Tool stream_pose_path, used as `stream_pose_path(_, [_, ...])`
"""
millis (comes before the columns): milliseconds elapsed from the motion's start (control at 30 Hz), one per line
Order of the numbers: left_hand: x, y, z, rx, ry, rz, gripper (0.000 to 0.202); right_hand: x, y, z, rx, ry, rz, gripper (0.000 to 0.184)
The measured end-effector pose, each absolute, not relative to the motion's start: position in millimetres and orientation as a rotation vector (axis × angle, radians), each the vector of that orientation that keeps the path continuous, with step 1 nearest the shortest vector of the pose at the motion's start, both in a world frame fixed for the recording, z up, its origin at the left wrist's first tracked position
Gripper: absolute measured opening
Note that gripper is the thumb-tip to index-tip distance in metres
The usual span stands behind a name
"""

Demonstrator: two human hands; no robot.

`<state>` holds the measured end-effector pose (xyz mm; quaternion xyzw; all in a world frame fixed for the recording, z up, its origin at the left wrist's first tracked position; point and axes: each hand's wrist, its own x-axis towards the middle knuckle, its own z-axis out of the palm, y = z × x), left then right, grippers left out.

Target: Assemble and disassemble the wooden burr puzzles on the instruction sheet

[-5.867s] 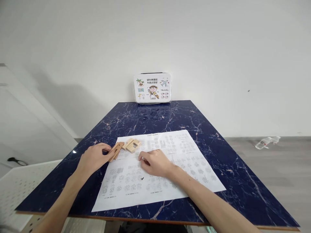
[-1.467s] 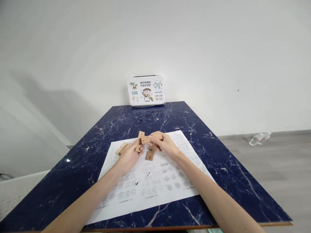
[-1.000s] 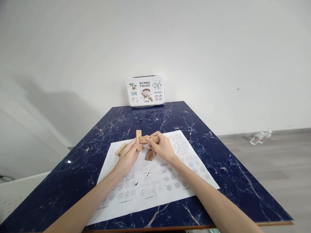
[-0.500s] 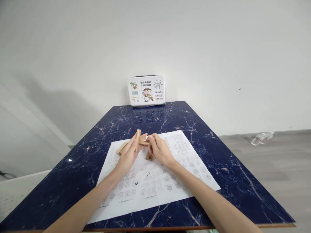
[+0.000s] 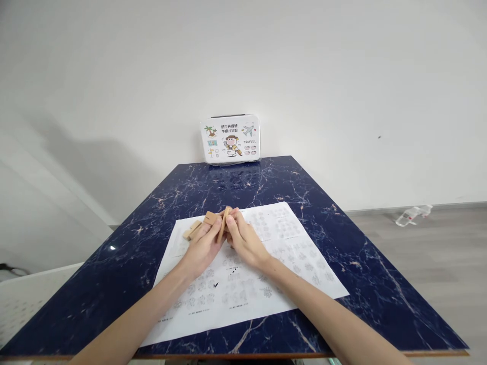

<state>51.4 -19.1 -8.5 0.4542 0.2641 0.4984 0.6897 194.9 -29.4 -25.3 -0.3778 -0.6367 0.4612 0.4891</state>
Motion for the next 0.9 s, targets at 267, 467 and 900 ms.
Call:
stream_pose_path(267, [52,-18,-14,0.977,0.617,1.110,0.032,194,-32,-21,-0.917,-1.472,1.180,0.046])
stream_pose_path(467, [52,-19,-3,0.899,0.554,1.077,0.035,197,-29,-20,-0.980,-1.599,1.042,0.044])
stream_pose_path(900, [49,-21,-1,1.040,0.611,1.115,0.042,200,-28,-12,-0.969,-1.579,0.994,0.044])
